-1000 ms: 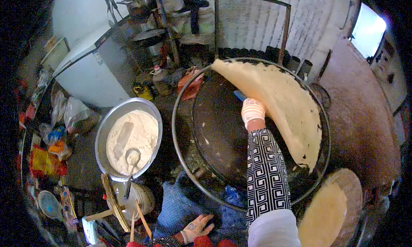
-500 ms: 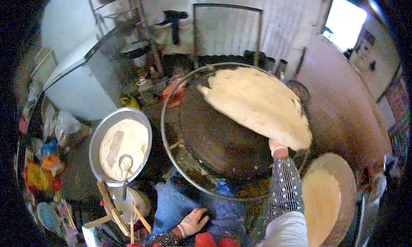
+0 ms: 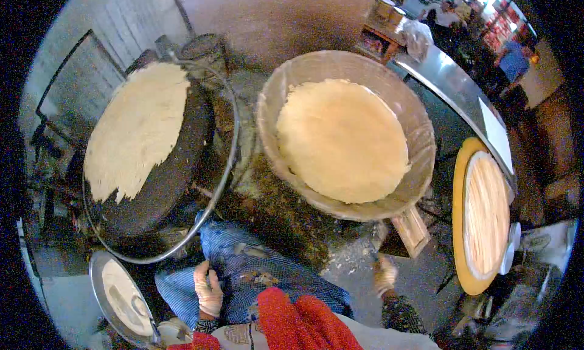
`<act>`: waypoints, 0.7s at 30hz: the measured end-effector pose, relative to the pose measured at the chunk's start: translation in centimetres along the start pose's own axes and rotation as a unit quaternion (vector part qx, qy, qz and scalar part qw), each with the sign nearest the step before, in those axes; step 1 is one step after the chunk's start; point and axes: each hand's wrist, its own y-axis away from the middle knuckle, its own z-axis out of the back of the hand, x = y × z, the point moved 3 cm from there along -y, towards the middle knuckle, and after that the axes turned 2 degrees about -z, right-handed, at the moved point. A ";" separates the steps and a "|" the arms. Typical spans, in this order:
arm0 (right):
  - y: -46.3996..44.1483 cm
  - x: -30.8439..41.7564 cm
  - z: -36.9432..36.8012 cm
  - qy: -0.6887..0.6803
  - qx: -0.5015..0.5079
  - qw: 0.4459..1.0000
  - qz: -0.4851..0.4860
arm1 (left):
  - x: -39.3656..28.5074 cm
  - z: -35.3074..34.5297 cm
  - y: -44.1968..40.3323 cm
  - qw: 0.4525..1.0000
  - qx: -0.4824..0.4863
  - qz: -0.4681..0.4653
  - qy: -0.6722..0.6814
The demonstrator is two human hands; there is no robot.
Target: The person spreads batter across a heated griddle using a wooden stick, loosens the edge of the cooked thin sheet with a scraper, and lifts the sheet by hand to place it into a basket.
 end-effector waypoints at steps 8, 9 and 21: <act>-11.9 -12.2 3.7 -0.442 -0.089 0.868 -0.206 | -6.9 1.0 -8.9 0.983 0.150 -0.107 -0.011; -12.8 -14.0 1.7 -0.222 -0.054 0.950 -0.215 | -7.5 1.4 -9.4 0.979 0.172 -0.110 -0.017; -11.9 -6.3 -0.4 0.429 -0.171 0.875 -0.143 | 9.5 17.1 -16.9 0.949 -0.085 0.050 -0.298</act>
